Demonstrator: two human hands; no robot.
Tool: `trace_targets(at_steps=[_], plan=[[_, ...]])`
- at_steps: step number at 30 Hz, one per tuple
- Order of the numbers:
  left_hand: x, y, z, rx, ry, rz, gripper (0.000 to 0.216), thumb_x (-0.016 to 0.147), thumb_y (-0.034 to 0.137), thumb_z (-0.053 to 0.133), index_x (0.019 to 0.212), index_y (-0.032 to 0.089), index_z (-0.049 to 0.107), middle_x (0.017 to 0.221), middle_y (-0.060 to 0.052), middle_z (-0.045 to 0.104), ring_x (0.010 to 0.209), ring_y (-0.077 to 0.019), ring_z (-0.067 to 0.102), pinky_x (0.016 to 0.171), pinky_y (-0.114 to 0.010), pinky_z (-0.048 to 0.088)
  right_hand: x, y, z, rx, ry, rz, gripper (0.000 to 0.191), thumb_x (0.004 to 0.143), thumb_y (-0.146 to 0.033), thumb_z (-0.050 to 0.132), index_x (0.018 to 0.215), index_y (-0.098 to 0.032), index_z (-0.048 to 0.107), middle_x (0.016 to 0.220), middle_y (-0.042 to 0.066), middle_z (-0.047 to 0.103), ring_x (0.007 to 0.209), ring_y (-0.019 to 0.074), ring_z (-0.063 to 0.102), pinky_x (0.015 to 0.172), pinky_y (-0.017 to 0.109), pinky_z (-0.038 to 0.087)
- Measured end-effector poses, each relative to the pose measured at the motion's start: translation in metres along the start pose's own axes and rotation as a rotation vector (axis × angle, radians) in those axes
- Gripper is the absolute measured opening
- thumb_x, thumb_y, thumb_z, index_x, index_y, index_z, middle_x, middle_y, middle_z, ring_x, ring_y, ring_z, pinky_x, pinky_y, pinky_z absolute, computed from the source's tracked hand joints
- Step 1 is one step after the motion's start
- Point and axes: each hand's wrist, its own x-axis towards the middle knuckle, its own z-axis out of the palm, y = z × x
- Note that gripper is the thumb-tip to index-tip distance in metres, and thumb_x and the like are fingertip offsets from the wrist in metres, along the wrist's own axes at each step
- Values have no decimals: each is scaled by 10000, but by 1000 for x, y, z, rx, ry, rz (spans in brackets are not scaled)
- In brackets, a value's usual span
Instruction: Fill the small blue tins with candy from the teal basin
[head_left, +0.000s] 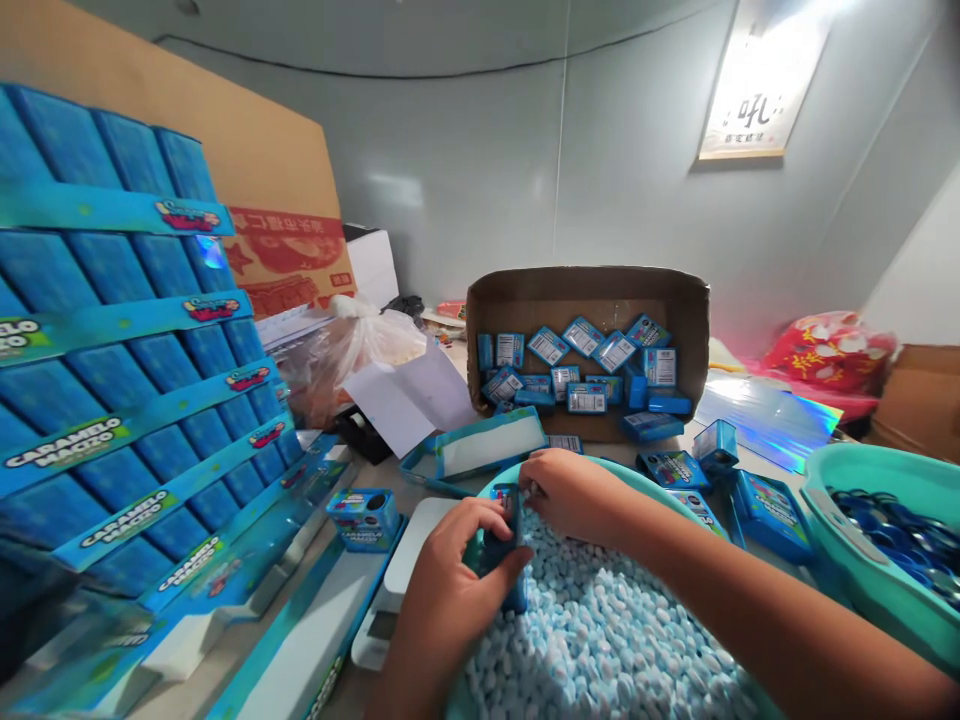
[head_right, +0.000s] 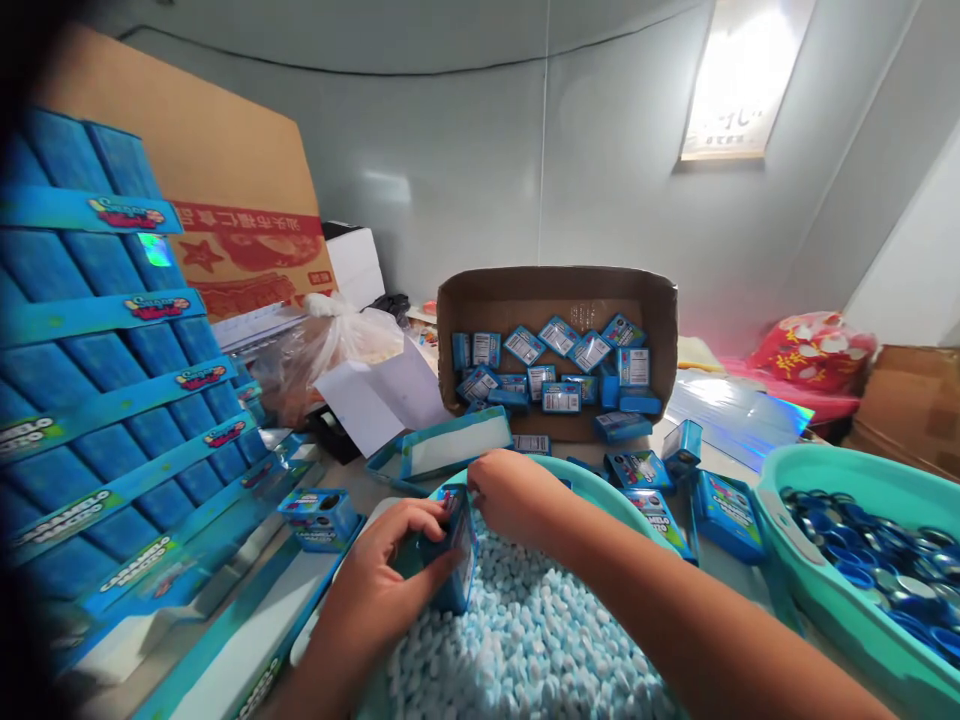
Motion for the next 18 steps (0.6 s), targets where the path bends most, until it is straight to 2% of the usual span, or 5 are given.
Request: trace_targets(at_steps=[3,7,11,13,18], plan=[[-1,0,-2,9,-1,5,140,754,273,730,793,219,608,1040,-42,682,1041,-229,637,913,-355,482,3,2,3,101,156,19,121,826,-143,605,872,-135,716,922,85,695,833,177,603,741,265,410],[-3,2,0,9,-5,-29,167,753,299,734,844,220,618,1029,-49,678,1008,-240,644,892,-368,492,3,2,2,258,312,-3,66,801,-125,663,844,-141,710,844,42,674,746,134,572,700,238,403],[-4,4,6,-182,93,-217,447,690,293,763,1095,235,583,1109,-68,663,1053,-253,649,943,-397,492,0,-6,-1,389,301,-97,22,786,-142,701,799,-154,715,767,8,661,713,114,568,672,220,395],[-4,5,8,-263,137,-261,578,652,279,781,1173,239,535,1091,-62,652,1043,-249,655,952,-400,493,-2,-12,0,437,286,-101,33,799,-188,707,806,-165,730,754,0,660,692,108,562,653,218,392],[-4,4,9,-273,141,-269,622,663,251,758,1222,257,487,999,-4,593,926,-196,666,882,-357,509,-7,-20,4,561,120,-52,113,756,-252,750,857,-202,765,697,-26,646,605,98,522,548,214,356]])
